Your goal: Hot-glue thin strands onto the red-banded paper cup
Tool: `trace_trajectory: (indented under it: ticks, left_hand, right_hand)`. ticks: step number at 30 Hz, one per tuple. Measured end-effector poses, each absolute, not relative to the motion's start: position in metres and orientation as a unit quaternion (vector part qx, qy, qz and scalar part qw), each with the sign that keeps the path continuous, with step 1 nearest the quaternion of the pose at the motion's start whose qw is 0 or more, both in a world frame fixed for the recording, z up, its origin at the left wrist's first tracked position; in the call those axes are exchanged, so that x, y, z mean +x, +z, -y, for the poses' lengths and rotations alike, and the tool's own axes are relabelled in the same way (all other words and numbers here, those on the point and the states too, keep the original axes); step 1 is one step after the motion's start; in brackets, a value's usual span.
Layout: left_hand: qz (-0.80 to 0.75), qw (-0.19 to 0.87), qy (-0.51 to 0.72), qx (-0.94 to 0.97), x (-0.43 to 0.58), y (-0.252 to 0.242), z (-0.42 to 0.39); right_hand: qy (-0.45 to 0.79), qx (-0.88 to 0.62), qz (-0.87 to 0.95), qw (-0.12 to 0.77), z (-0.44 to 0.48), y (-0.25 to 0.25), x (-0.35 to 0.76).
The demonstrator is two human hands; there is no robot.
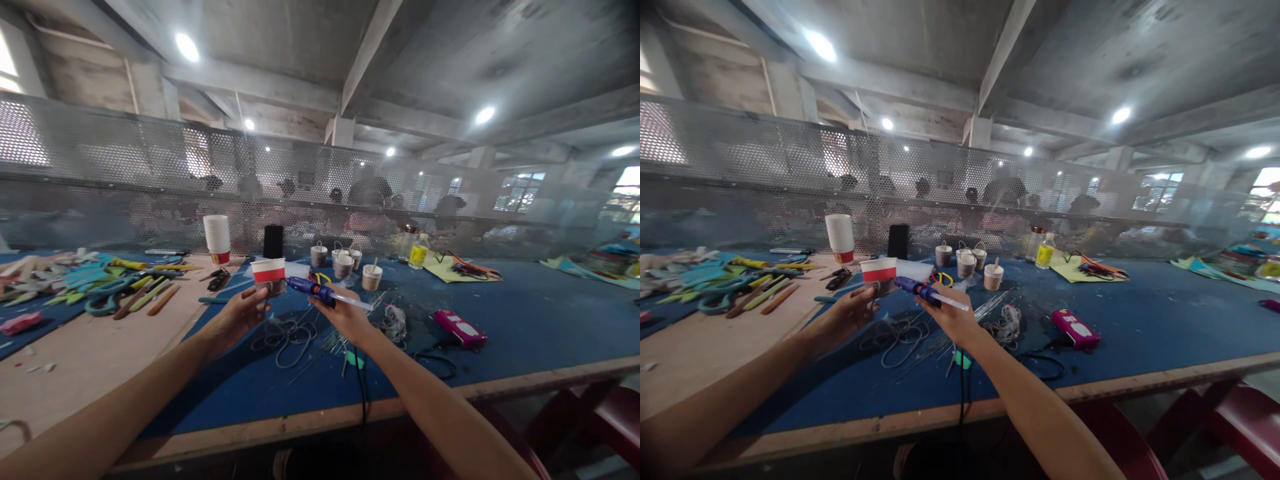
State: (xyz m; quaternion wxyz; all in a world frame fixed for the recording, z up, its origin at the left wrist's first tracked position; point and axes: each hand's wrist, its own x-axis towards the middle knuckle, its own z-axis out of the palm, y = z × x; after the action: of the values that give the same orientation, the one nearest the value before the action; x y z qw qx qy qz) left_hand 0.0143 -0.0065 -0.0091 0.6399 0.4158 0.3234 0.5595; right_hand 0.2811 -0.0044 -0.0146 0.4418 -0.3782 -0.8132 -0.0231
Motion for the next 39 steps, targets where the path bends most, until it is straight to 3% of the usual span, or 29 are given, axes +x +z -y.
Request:
trace_trajectory:
  ticks: [22, 32, 39]
  left_hand:
    - [-0.314, 0.650, 0.550, 0.420, 0.011, -0.008, 0.007]
    - [-0.296, 0.662, 0.553, 0.410, 0.012, -0.008, 0.009]
    - [-0.320, 0.651, 0.564, 0.395, 0.008, -0.011, 0.005]
  right_hand:
    - [0.016, -0.376, 0.805, 0.459, -0.001, -0.019, 0.281]
    - [0.157, -0.433, 0.742, 0.487, -0.004, -0.015, 0.279]
    - [0.378, -0.448, 0.628, 0.512, -0.012, -0.017, 0.278]
